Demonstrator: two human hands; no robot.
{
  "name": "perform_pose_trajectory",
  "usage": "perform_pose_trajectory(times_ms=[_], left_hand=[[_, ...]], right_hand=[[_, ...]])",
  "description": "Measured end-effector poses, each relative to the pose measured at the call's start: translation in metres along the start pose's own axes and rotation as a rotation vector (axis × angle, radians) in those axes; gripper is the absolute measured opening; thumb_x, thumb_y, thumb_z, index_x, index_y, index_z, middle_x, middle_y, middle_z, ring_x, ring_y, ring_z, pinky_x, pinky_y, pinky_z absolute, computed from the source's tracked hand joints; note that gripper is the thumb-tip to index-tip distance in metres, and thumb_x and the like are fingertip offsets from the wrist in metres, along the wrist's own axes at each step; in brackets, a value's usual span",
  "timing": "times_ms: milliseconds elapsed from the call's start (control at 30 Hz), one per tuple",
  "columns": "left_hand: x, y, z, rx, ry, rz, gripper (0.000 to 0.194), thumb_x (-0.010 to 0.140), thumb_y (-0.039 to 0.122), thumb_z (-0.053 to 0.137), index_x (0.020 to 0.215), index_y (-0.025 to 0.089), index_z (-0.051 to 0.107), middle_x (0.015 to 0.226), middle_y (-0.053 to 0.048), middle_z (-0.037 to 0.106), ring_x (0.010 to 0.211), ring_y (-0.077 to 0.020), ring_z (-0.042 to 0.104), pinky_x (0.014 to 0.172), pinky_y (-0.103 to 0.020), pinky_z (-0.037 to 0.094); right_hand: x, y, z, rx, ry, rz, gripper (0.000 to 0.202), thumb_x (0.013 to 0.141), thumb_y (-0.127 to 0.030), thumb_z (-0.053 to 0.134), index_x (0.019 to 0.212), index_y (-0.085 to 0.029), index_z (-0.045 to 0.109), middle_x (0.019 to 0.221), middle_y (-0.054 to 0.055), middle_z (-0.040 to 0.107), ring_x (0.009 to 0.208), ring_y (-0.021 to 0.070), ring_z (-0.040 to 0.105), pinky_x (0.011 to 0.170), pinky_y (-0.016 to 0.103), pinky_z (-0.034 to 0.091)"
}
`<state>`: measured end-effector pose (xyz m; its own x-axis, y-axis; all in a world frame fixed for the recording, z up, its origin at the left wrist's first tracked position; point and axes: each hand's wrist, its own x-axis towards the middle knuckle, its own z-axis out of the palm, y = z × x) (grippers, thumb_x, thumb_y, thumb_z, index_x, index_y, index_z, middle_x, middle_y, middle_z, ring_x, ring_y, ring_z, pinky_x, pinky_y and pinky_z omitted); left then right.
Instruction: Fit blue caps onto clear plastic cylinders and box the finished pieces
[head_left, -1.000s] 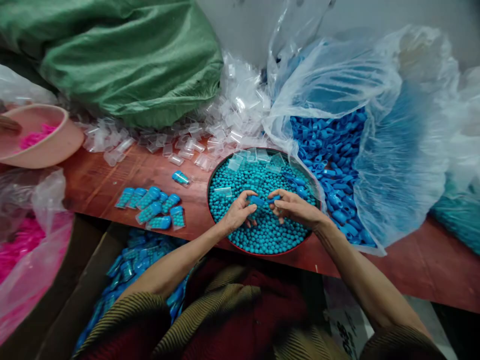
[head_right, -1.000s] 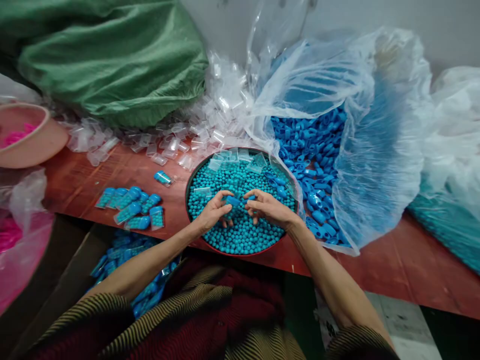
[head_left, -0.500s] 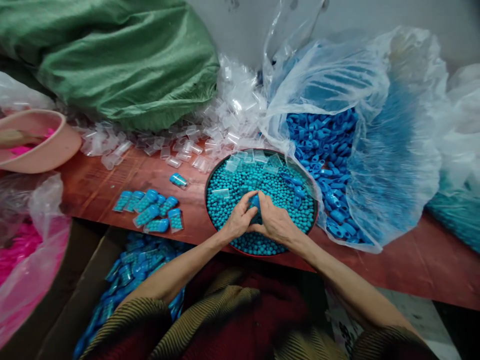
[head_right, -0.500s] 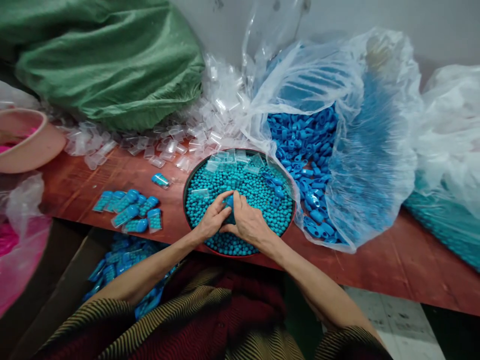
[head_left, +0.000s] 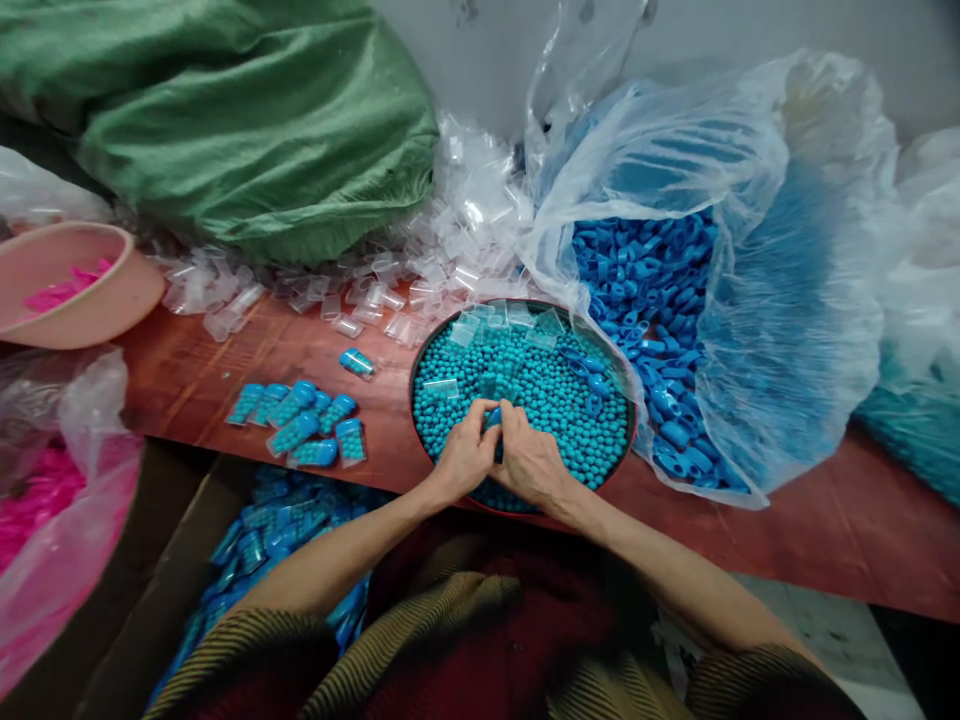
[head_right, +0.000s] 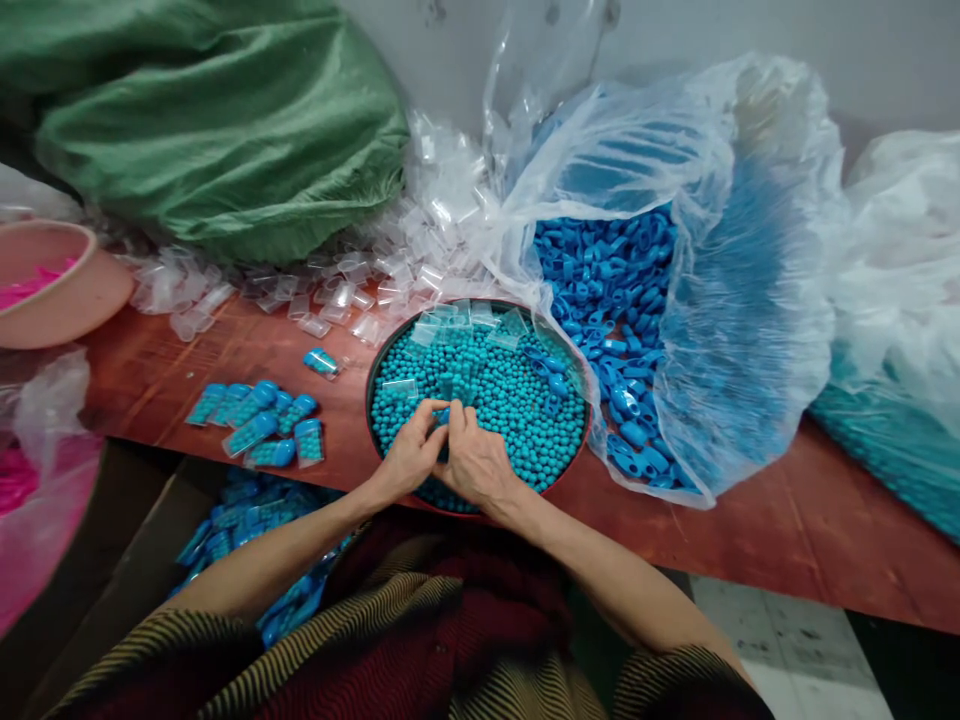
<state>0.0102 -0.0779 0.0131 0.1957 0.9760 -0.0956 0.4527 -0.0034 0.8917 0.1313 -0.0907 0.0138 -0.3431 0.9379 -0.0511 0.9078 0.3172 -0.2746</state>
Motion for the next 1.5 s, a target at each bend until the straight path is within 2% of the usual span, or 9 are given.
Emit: perform_pose_trajectory(times_ms=[100,167,333,400,600,767,967,1200,1500], left_hand=[[-0.013,-0.014,-0.035,0.124,0.086,-0.004,0.034,0.087,0.031,0.044,0.119,0.021,0.047,0.08,0.0,0.059,0.068,-0.0144,0.054,0.068,-0.027,0.044],[-0.021,-0.027,-0.066,0.229,0.226,0.004,0.038,0.088,0.034,0.043,0.122,0.02,0.046,0.094,-0.004,0.062,0.079,-0.0174,0.059,0.075,-0.03,0.046],[-0.035,-0.048,-0.115,0.664,0.636,-0.015,0.038,0.085,0.035,0.043,0.114,0.014,0.055,0.101,-0.013,0.062,0.097,-0.0276,0.057,0.087,-0.041,0.044],[-0.033,-0.045,-0.108,0.711,0.622,0.028,0.035,0.087,0.033,0.041,0.11,0.013,0.058,0.096,-0.012,0.063,0.093,-0.0265,0.059,0.084,-0.039,0.045],[0.005,-0.013,-0.039,0.667,0.19,0.142,0.03,0.09,0.03,0.043,0.113,0.018,0.058,0.1,-0.009,0.065,0.089,-0.0209,0.061,0.078,-0.029,0.045],[0.03,0.001,-0.005,0.68,0.066,0.04,0.035,0.088,0.04,0.048,0.115,0.019,0.055,0.101,-0.01,0.065,0.09,-0.023,0.062,0.075,-0.03,0.044],[0.037,0.005,0.013,0.691,0.068,-0.005,0.032,0.087,0.038,0.053,0.113,0.02,0.053,0.11,-0.007,0.063,0.095,-0.0216,0.061,0.077,-0.029,0.044],[0.043,0.001,0.02,0.699,0.024,-0.006,0.031,0.087,0.036,0.053,0.112,0.02,0.051,0.106,-0.007,0.064,0.093,-0.0221,0.063,0.076,-0.03,0.044],[0.049,-0.005,0.023,0.668,-0.014,-0.02,0.03,0.084,0.041,0.056,0.108,0.023,0.059,0.099,-0.006,0.065,0.093,-0.0242,0.062,0.078,-0.033,0.044]], right_hand=[[-0.003,0.0,-0.004,0.029,-0.014,-0.095,0.065,0.088,-0.048,0.046,0.14,-0.015,0.028,0.118,0.017,0.054,0.087,0.0238,0.063,0.058,0.029,0.047],[-0.004,0.013,-0.01,0.045,0.026,-0.079,0.049,0.092,-0.044,0.041,0.134,-0.019,0.039,0.115,0.013,0.057,0.091,0.0221,0.062,0.062,0.028,0.047],[-0.009,0.076,-0.037,-0.177,0.054,0.211,0.033,0.095,-0.022,0.029,0.105,-0.018,0.061,0.099,0.011,0.064,0.087,0.0212,0.062,0.064,0.028,0.042],[-0.009,0.097,-0.045,-0.329,-0.011,0.276,0.033,0.093,-0.015,0.029,0.104,-0.018,0.061,0.098,0.013,0.063,0.081,0.0227,0.062,0.058,0.029,0.04],[0.006,0.118,-0.04,-0.466,-0.194,0.168,0.034,0.091,-0.012,0.029,0.107,-0.017,0.059,0.093,0.014,0.062,0.073,0.0238,0.06,0.057,0.031,0.037],[0.019,0.093,-0.031,-0.472,-0.044,0.112,0.028,0.091,-0.017,0.034,0.091,-0.016,0.061,0.093,0.014,0.06,0.083,0.0249,0.058,0.061,0.031,0.035],[0.023,0.08,-0.014,-0.446,-0.094,-0.003,0.031,0.091,-0.01,0.028,0.102,-0.014,0.057,0.085,0.011,0.063,0.076,0.0217,0.06,0.061,0.03,0.035],[0.023,0.102,-0.009,-0.255,-0.052,0.027,0.038,0.094,-0.029,0.039,0.13,-0.016,0.043,0.102,0.01,0.067,0.087,0.0205,0.064,0.064,0.026,0.04],[0.019,0.099,0.005,-0.078,-0.013,-0.057,0.03,0.093,-0.025,0.039,0.117,-0.017,0.054,0.108,0.011,0.067,0.095,0.0205,0.063,0.074,0.027,0.046]])
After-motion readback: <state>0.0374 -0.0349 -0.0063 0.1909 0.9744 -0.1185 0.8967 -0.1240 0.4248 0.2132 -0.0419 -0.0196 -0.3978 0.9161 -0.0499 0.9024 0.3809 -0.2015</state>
